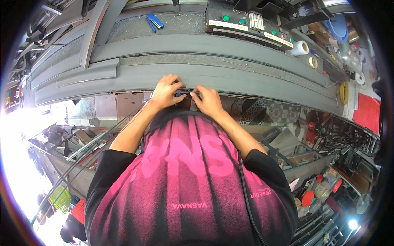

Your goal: The person aligns and fastens small metal clips onto a long gray window frame on a workbench. They repeatedly pick up clips, position them along the frame, and press them into place. The person also retrieves additional clips from a yellow basket and continues attaching them along the frame.

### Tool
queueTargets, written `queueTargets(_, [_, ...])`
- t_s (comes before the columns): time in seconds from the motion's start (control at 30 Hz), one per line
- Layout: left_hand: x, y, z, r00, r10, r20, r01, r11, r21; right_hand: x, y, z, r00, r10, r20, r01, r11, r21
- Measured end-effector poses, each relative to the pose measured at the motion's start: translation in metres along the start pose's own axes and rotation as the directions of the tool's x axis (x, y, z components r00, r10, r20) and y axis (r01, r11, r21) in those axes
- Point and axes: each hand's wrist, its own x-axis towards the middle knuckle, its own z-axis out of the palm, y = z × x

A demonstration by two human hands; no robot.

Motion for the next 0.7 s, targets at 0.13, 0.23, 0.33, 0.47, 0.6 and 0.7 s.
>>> queueTargets(0.13, [0.003,0.003,0.0,0.997,-0.073,0.001,0.073,0.997,-0.007,-0.018,0.027,0.029,0.942,0.209,0.263,-0.309,0.848,0.432])
queueTargets(0.23, [0.006,0.003,0.006,0.993,-0.117,0.015,0.116,0.993,0.035,-0.021,0.053,0.048,0.818,0.206,0.537,-0.553,0.541,0.634])
queueTargets(0.33, [0.009,0.004,0.004,0.988,-0.148,0.052,0.146,0.988,0.041,-0.012,0.084,0.057,0.693,0.193,0.695,-0.715,0.315,0.624])
queueTargets(0.47, [0.017,0.007,-0.006,0.975,-0.22,-0.043,0.216,0.973,-0.085,0.011,0.129,0.083,0.656,0.317,0.685,-0.74,0.449,0.5])
queueTargets(0.6, [0.039,-0.011,-0.016,0.965,-0.188,-0.182,0.212,0.969,0.127,0.024,0.204,0.117,0.769,0.539,0.343,-0.632,0.562,0.534])
queueTargets(0.7, [0.06,-0.034,-0.013,0.952,-0.306,-0.026,0.307,0.948,0.084,0.006,0.264,0.131,0.804,0.592,0.047,-0.571,0.749,0.335])
